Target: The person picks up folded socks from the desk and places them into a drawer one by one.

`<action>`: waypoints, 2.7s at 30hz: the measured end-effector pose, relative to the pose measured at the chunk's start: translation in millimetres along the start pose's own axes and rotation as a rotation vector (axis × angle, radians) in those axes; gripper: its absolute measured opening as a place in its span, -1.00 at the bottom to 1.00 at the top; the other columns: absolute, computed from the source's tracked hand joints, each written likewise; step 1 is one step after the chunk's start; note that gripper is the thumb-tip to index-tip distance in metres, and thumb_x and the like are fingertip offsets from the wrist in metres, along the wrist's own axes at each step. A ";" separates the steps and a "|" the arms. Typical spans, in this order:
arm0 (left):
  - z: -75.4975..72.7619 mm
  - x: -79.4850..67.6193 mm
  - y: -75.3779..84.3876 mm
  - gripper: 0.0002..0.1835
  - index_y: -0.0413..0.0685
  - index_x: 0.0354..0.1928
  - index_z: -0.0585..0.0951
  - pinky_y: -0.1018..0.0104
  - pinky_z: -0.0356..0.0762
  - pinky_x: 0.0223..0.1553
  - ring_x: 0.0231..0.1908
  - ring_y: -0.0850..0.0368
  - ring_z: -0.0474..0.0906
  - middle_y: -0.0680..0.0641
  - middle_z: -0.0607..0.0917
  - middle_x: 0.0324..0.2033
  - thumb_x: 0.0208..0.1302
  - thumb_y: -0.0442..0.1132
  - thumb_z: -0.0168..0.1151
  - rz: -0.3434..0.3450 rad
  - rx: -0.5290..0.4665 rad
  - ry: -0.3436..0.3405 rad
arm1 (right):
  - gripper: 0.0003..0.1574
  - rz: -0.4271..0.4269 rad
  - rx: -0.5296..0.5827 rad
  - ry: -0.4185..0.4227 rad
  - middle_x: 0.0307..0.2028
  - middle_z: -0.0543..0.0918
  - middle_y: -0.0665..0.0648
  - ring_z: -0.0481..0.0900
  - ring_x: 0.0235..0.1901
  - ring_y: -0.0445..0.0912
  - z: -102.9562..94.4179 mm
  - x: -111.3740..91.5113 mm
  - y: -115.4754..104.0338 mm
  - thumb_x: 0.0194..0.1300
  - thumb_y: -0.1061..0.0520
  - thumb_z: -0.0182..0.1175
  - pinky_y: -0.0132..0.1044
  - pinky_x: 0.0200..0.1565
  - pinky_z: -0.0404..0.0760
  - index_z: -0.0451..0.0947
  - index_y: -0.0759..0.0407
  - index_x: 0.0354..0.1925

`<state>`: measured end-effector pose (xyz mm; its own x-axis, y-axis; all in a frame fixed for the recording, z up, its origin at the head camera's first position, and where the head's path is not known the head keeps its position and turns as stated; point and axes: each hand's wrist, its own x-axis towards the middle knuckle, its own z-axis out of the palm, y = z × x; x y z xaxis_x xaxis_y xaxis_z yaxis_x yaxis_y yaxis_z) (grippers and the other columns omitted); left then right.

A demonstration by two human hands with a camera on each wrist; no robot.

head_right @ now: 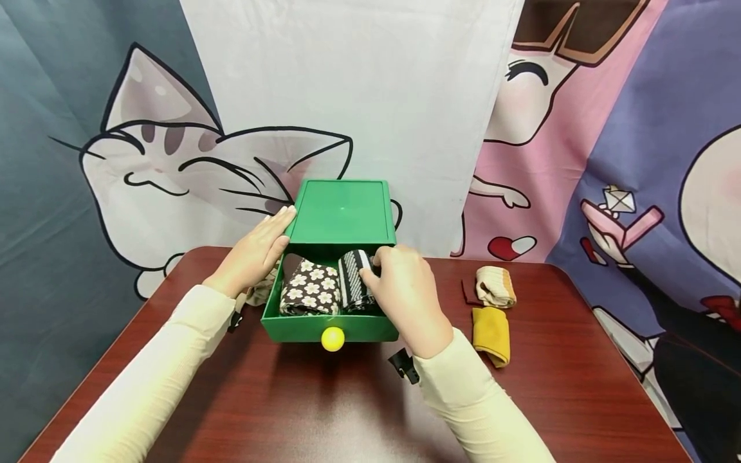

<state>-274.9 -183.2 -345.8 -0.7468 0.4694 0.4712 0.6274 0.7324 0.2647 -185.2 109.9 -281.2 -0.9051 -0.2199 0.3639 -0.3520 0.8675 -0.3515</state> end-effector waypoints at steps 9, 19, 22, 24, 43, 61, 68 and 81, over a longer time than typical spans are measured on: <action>-0.9 1.1 -0.2 -0.38 -0.19 0.57 0.15 0.05 -0.12 0.57 0.56 -0.03 0.01 -0.15 0.19 0.54 0.67 0.02 -0.23 -0.010 -0.007 -0.009 | -0.95 -0.066 0.062 -0.005 -0.43 0.78 0.06 0.62 -0.26 0.10 2.8 -1.1 15.0 0.24 0.20 0.43 -0.03 -0.17 0.60 0.77 0.19 -0.34; -0.8 0.6 -0.4 -0.38 -0.19 0.57 0.15 0.02 -0.09 0.56 0.55 -0.03 0.02 -0.14 0.20 0.54 0.67 0.01 -0.23 -0.014 0.001 -0.013 | -0.88 0.012 0.247 0.064 -0.36 0.77 0.01 0.67 -0.40 -0.10 -8.7 -14.0 27.6 0.37 0.17 0.27 -0.13 -0.25 0.64 0.76 0.11 -0.25; -0.3 0.7 -0.5 -0.38 -0.20 0.57 0.16 -0.04 -0.04 0.55 0.55 -0.04 0.03 -0.15 0.20 0.54 0.67 0.02 -0.24 -0.008 0.004 -0.011 | -0.88 0.011 0.286 0.102 -0.38 0.75 -0.02 0.62 -0.43 -0.15 -14.2 -22.5 30.4 0.38 0.16 0.28 -0.25 -0.29 0.61 0.76 0.08 -0.25; -0.2 0.7 -0.3 -0.38 -0.20 0.57 0.16 -0.05 -0.04 0.55 0.55 -0.04 0.03 -0.16 0.20 0.54 0.67 0.02 -0.24 -0.008 0.002 -0.012 | -0.89 0.003 0.318 0.121 -0.39 0.74 -0.04 0.60 -0.46 -0.17 -17.6 -29.5 31.3 0.37 0.17 0.29 -0.33 -0.33 0.59 0.77 0.09 -0.24; -0.6 -0.2 0.6 -0.39 -0.20 0.57 0.16 0.03 -0.10 0.57 0.55 -0.04 0.03 -0.15 0.20 0.54 0.67 -0.01 -0.21 -0.017 -0.014 -0.001 | -0.91 -0.066 0.592 -0.173 -0.47 0.70 -0.21 0.66 -0.53 -0.29 -0.5 -84.9 6.3 0.41 0.11 0.31 -0.35 -0.46 0.66 0.73 -0.01 -0.28; 1.7 0.3 -0.2 -0.36 -0.22 0.56 0.16 0.04 -0.11 0.57 0.55 -0.07 0.04 -0.17 0.20 0.54 0.67 0.04 -0.27 -0.006 -0.022 0.008 | -0.71 0.073 0.550 -0.180 -0.65 0.60 -0.21 0.57 -0.62 -0.33 43.3 -86.7 -15.8 0.27 -0.11 0.43 -0.41 -0.49 0.57 0.72 0.06 -0.40; 2.8 1.1 -1.2 -0.32 -0.21 0.57 0.16 0.07 -0.13 0.57 0.55 -0.06 0.03 -0.18 0.20 0.53 0.66 0.12 -0.33 -0.007 -0.026 0.021 | -0.76 0.057 0.604 -0.178 -0.60 0.65 -0.16 0.63 -0.62 -0.25 50.4 -78.6 -9.7 0.28 -0.02 0.43 -0.39 -0.43 0.63 0.71 0.11 -0.39; -0.8 2.0 -0.4 -0.36 -0.22 0.56 0.16 0.06 -0.12 0.57 0.55 -0.04 0.03 -0.17 0.20 0.54 0.67 0.04 -0.26 -0.009 -0.027 0.001 | -0.84 0.050 0.571 -0.037 -0.56 0.71 -0.08 0.66 -0.57 -0.14 63.8 -51.2 -3.1 0.31 0.08 0.40 -0.40 -0.47 0.54 0.72 0.12 -0.38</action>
<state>-276.5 -182.9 -344.2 -0.7525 0.4620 0.4693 0.6261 0.7229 0.2921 -152.9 89.9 -353.8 -0.9283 -0.2089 0.3077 -0.3718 0.5009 -0.7816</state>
